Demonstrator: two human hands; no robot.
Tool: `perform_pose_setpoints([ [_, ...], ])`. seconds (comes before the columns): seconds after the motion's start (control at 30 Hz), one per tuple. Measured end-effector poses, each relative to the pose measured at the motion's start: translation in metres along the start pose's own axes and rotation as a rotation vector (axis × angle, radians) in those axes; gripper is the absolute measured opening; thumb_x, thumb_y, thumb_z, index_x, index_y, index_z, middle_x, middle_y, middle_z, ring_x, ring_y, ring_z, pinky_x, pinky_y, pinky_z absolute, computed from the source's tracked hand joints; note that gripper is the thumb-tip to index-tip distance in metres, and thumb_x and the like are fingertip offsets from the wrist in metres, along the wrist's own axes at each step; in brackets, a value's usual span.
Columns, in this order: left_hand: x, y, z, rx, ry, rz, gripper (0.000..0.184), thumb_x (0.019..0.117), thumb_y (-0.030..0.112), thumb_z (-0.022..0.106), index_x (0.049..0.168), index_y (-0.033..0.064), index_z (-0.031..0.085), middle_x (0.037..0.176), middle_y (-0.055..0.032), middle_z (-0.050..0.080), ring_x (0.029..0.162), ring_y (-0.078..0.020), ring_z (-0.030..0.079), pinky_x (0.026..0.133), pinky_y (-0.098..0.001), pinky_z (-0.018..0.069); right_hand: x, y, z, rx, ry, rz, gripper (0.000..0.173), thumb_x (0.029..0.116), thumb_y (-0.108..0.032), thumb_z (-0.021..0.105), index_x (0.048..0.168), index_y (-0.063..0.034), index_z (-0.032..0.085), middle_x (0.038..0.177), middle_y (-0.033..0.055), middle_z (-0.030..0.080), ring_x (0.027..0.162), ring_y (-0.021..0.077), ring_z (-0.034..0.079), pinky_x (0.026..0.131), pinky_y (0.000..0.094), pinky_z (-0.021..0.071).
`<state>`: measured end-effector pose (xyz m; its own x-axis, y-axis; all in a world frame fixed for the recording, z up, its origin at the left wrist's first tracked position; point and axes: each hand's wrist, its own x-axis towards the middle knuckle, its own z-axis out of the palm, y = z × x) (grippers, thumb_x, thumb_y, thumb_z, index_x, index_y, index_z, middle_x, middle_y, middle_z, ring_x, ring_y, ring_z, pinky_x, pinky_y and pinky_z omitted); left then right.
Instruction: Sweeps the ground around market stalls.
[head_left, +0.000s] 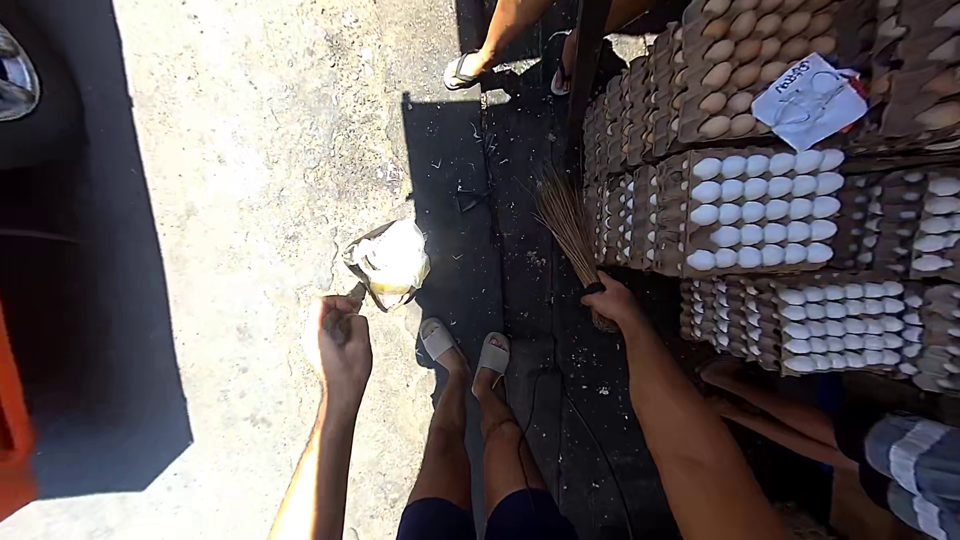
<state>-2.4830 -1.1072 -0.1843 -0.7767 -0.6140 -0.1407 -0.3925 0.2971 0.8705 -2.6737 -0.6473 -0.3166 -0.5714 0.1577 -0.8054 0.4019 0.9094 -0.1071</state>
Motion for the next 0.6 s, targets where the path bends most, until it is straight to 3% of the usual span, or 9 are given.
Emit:
perform_pose_setpoints([
  [0.07, 0.003, 0.009, 0.010, 0.039, 0.016, 0.027, 0.018, 0.0833, 0.003, 0.055, 0.101, 0.0026, 0.055, 0.099, -0.0075, 0.066, 0.088, -0.0126, 0.065, 0.070, -0.0276, 0.0536, 0.027, -0.051, 0.044, -0.133, -0.049, -0.024, 0.084, 0.0828, -0.025, 0.079, 0.156, -0.0123, 0.041, 0.132, 0.0275, 0.063, 0.123, 0.0461, 0.060, 0.100, 0.0692, 0.0468],
  [0.1, 0.008, 0.012, 0.016, 0.053, 0.019, 0.038, 0.017, 0.0829, 0.003, 0.055, 0.100, 0.0031, 0.055, 0.098, -0.0071, 0.067, 0.086, -0.0118, 0.065, 0.068, -0.0269, 0.0535, 0.029, -0.069, 0.061, -0.227, -0.068, -0.065, 0.083, 0.0840, -0.028, 0.076, 0.158, -0.0154, 0.040, 0.127, 0.0258, 0.066, 0.118, 0.0450, 0.063, 0.096, 0.0681, 0.0492],
  [0.17, 0.001, 0.010, 0.013, 0.057, -0.004, 0.014, 0.018, 0.0837, 0.003, 0.054, 0.101, 0.0031, 0.055, 0.099, -0.0066, 0.065, 0.085, -0.0107, 0.063, 0.067, -0.0259, 0.0517, 0.004, -0.062, 0.107, -0.279, -0.087, -0.156, 0.087, 0.0831, -0.030, 0.075, 0.160, -0.0235, 0.036, 0.114, 0.0223, 0.072, 0.105, 0.0430, 0.069, 0.087, 0.0670, 0.0539],
  [0.23, 0.002, 0.001, 0.010, 0.029, -0.006, 0.002, 0.016, 0.0864, 0.002, 0.052, 0.102, 0.0005, 0.056, 0.100, -0.0080, 0.063, 0.084, -0.0113, 0.061, 0.067, -0.0249, 0.0500, -0.040, -0.046, 0.117, -0.321, -0.123, -0.209, 0.090, 0.0846, -0.032, 0.071, 0.163, -0.0326, 0.027, 0.121, 0.0182, 0.071, 0.111, 0.0398, 0.068, 0.091, 0.0647, 0.0532],
  [0.3, 0.005, -0.006, 0.002, 0.111, 0.006, -0.022, 0.017, 0.0893, 0.007, 0.052, 0.103, 0.0022, 0.060, 0.101, -0.0075, 0.066, 0.091, -0.0135, 0.063, 0.077, -0.0308, 0.0527, -0.101, -0.022, 0.095, -0.418, -0.154, -0.243, 0.087, 0.0866, -0.034, 0.069, 0.162, -0.0412, 0.026, 0.129, 0.0135, 0.068, 0.115, 0.0367, 0.067, 0.093, 0.0639, 0.0526],
  [0.37, 0.013, -0.005, -0.012, 0.209, 0.071, -0.037, 0.013, 0.0879, 0.013, 0.057, 0.098, 0.0078, 0.063, 0.095, -0.0035, 0.069, 0.089, -0.0126, 0.067, 0.078, -0.0357, 0.0563, -0.157, -0.006, 0.064, -0.509, -0.178, -0.279, 0.085, 0.0887, -0.037, 0.068, 0.161, -0.0461, 0.026, 0.131, 0.0106, 0.068, 0.114, 0.0345, 0.067, 0.091, 0.0628, 0.0537],
  [0.43, 0.020, -0.010, -0.026, 0.155, 0.147, -0.015, 0.012, 0.0857, 0.012, 0.063, 0.096, 0.0077, 0.064, 0.094, -0.0029, 0.070, 0.089, -0.0116, 0.067, 0.079, -0.0336, 0.0575, -0.188, 0.002, 0.037, -0.535, -0.182, -0.286, 0.084, 0.0897, -0.038, 0.068, 0.161, -0.0461, 0.026, 0.131, 0.0095, 0.068, 0.113, 0.0332, 0.067, 0.092, 0.0614, 0.0536],
  [0.5, 0.026, -0.016, -0.040, 0.076, 0.188, 0.005, 0.011, 0.0843, 0.006, 0.064, 0.095, 0.0051, 0.064, 0.095, -0.0049, 0.070, 0.090, -0.0135, 0.068, 0.080, -0.0334, 0.0581, -0.192, -0.001, 0.008, -0.504, -0.158, -0.265, 0.085, 0.0894, -0.039, 0.071, 0.162, -0.0441, 0.026, 0.133, 0.0102, 0.067, 0.115, 0.0339, 0.067, 0.095, 0.0626, 0.0524],
  [0.6, 0.023, -0.030, -0.061, -0.102, 0.215, 0.068, 0.012, 0.0818, -0.002, 0.059, 0.093, -0.0003, 0.061, 0.092, -0.0084, 0.068, 0.089, -0.0179, 0.068, 0.082, -0.0347, 0.0587, -0.148, -0.020, -0.041, -0.424, -0.083, -0.220, 0.089, 0.0870, -0.037, 0.076, 0.162, -0.0420, 0.027, 0.134, 0.0149, 0.066, 0.116, 0.0389, 0.066, 0.095, 0.0676, 0.0507],
])
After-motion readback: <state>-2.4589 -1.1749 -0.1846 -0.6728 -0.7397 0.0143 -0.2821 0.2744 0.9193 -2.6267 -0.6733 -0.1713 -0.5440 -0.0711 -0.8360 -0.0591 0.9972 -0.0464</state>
